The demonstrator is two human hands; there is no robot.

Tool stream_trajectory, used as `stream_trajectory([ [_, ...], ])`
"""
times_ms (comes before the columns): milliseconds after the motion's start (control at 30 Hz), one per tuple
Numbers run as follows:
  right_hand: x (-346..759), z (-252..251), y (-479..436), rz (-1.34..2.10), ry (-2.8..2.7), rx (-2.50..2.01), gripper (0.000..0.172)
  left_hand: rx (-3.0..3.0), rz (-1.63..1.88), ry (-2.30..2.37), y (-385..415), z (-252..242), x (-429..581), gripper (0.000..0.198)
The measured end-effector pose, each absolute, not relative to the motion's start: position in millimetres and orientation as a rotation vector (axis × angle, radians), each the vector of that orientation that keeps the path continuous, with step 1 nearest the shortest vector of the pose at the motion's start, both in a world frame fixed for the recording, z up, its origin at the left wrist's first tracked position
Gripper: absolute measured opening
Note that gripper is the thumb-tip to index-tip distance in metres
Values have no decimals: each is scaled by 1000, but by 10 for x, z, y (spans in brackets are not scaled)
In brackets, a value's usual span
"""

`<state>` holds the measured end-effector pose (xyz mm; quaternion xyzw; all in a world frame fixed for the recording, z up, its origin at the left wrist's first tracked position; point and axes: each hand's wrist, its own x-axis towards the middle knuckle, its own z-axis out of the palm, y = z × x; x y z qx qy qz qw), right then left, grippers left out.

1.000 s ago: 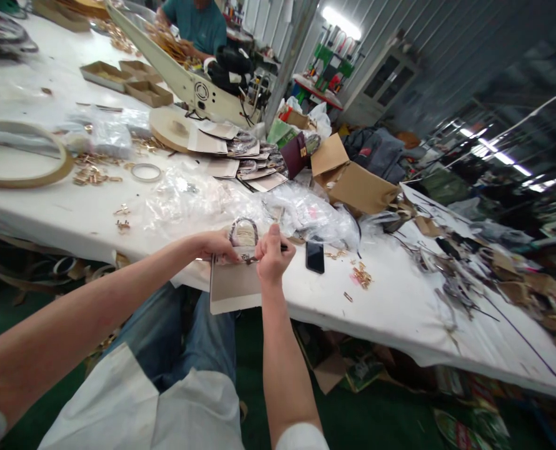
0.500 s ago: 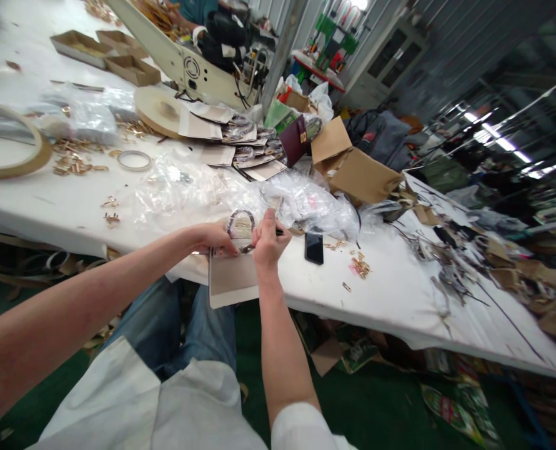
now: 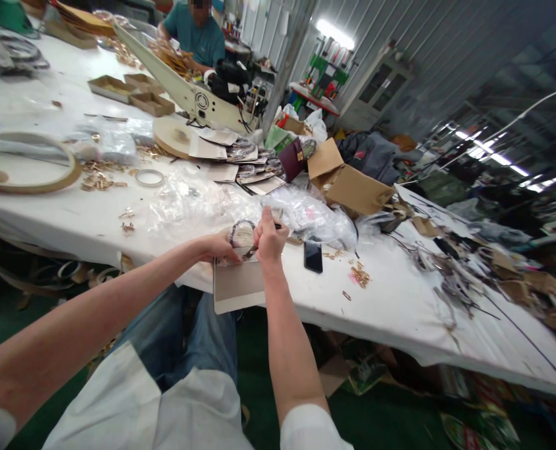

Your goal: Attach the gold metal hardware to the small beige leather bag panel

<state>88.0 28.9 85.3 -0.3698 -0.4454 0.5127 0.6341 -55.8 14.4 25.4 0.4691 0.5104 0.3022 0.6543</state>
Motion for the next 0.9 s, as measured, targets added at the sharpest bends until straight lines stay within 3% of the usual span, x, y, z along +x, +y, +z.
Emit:
stream_trajectory([
  [200, 917, 762, 201, 1202, -1045, -837, 80, 1046, 595, 1145, 179, 271, -584, 37],
  [467, 1017, 578, -24, 1004, -981, -712, 85, 1034, 546, 1190, 222, 239, -594, 39],
  [900, 879, 706, -92, 1106, -1071, -821, 80, 1063, 678, 1157, 106, 367, -577, 47],
])
